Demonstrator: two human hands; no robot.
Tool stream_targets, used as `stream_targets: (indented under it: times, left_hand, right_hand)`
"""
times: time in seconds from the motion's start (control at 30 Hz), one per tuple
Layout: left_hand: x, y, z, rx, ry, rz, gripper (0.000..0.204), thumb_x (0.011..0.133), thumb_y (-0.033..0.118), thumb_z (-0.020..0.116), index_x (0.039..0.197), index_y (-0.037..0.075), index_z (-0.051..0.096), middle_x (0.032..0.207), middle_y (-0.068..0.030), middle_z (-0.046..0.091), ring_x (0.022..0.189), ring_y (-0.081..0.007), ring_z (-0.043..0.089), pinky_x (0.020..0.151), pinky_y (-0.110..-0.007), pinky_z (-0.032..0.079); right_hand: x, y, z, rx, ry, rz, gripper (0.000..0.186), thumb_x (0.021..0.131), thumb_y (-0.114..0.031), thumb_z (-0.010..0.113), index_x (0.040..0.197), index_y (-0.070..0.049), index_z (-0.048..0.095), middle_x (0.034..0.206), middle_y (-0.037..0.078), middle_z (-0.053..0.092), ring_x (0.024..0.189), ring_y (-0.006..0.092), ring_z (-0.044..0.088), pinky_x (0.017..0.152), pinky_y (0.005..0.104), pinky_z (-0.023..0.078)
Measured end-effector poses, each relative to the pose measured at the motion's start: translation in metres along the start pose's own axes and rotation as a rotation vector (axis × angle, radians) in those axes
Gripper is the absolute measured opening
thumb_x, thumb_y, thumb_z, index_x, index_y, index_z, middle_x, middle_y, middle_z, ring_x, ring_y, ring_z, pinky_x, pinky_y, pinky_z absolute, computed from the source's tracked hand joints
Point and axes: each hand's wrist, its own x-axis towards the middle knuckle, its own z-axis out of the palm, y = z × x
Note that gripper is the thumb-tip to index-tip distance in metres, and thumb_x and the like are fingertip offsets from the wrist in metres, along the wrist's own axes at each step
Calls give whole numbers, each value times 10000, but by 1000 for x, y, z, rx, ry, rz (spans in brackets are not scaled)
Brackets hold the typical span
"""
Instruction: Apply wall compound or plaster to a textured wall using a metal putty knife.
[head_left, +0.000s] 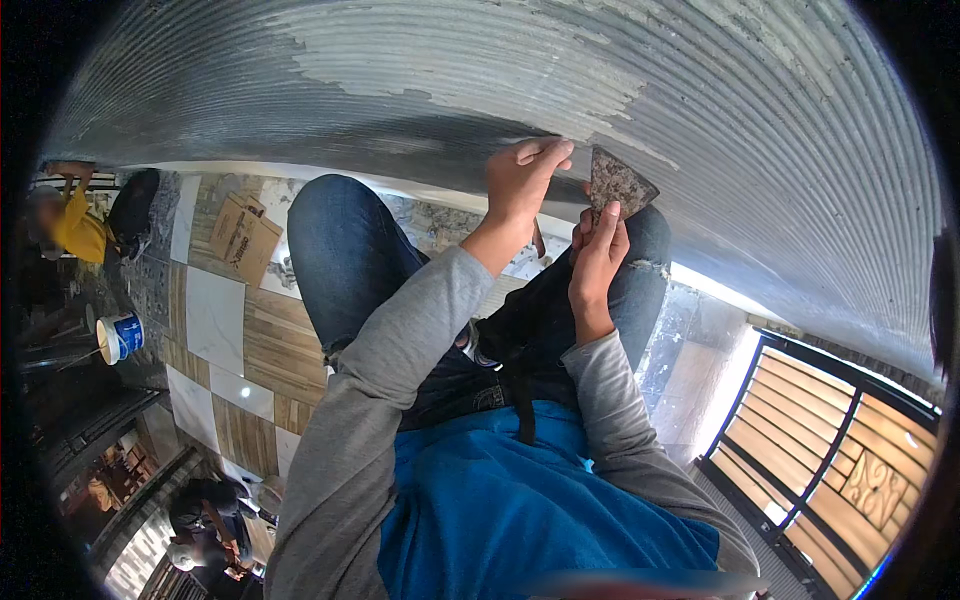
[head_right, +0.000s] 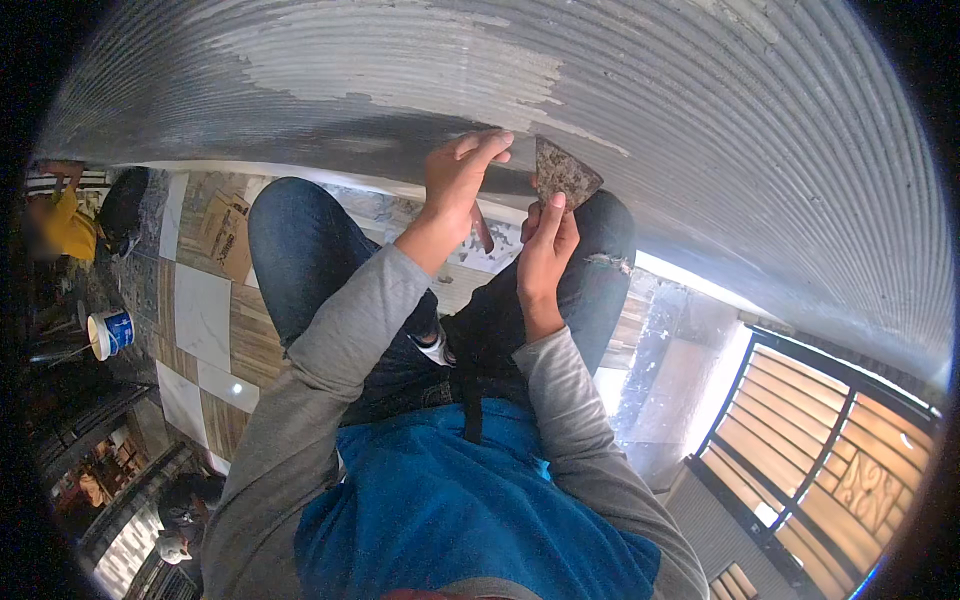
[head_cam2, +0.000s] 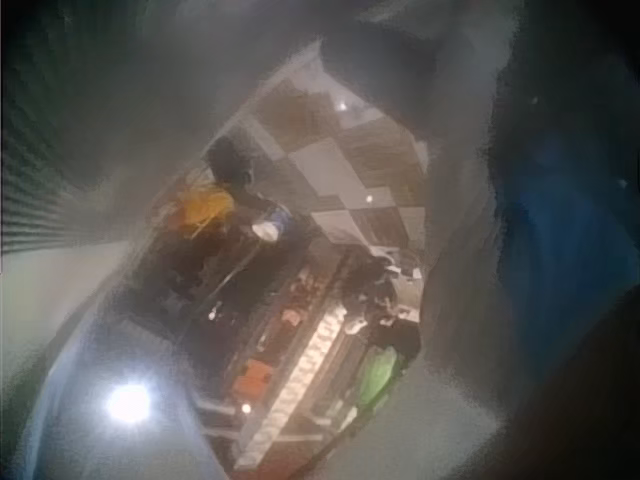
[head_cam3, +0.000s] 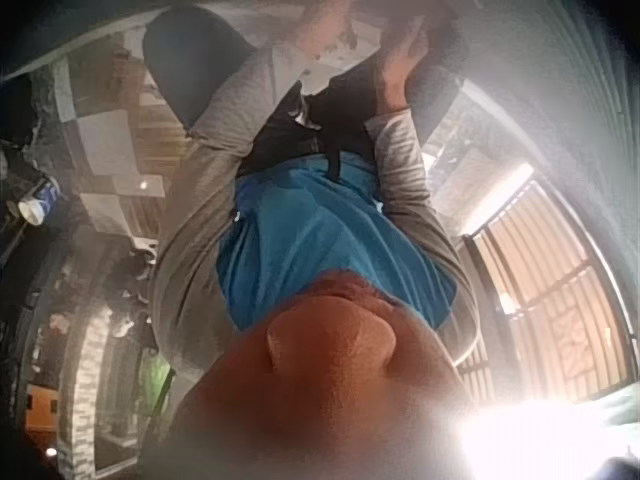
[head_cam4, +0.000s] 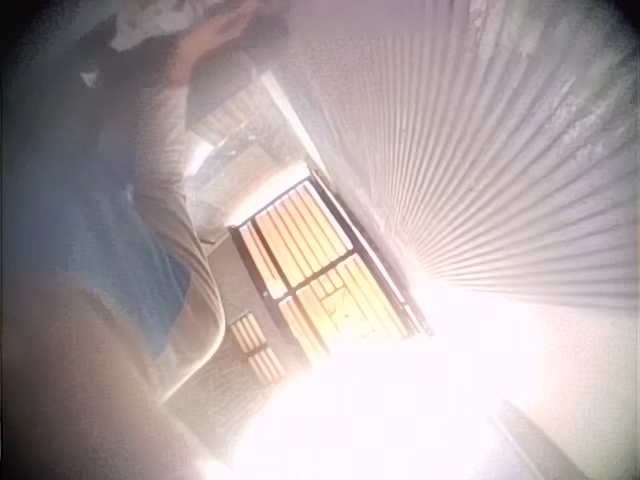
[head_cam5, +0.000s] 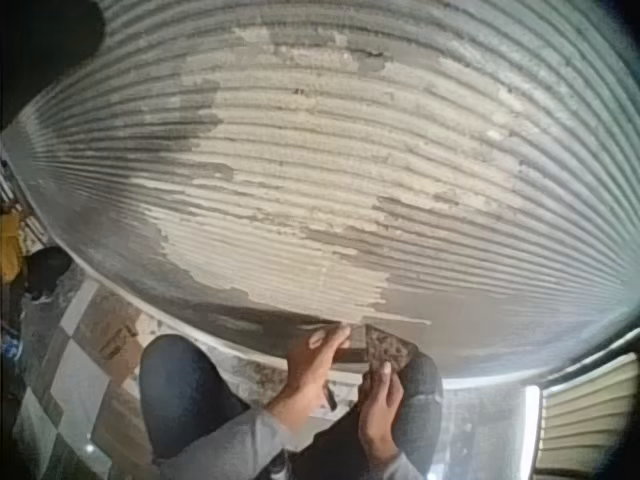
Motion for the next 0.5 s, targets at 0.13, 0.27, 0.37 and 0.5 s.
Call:
stream_targets:
  times: [0.13,0.27,0.37,0.5]
  left_hand:
    - [-3,6,-2,22,47,-22,359,774,286,778,1031,41,723,942,-69,682,1007,-170,571,968,-366,373]
    - [0,8,0,-55,62,-70,312,794,226,780,1010,10,715,949,-77,696,935,-167,617,867,-318,449]
    - [6,0,-4,-52,69,-18,304,805,223,778,1008,7,709,969,-84,690,915,-161,624,769,-309,490]
    - [6,1,-12,-11,75,25,325,814,270,774,1029,37,704,977,-87,674,943,-163,604,740,-330,497]
  right_hand:
    - [-1,-1,-2,-40,-41,-15,480,1042,-441,399,1167,-37,626,691,-68,421,547,22,344,469,183,251]
    - [-3,1,2,-58,-67,-96,440,1052,-377,402,1138,-11,631,671,-69,416,564,23,327,490,203,245]
    - [1,8,1,-135,-64,-219,387,1052,-314,423,1078,8,637,650,-62,425,572,25,331,488,231,244]
    - [9,18,-11,-492,-79,-407,291,1030,-210,433,1004,7,624,670,67,524,583,171,462,568,317,334]
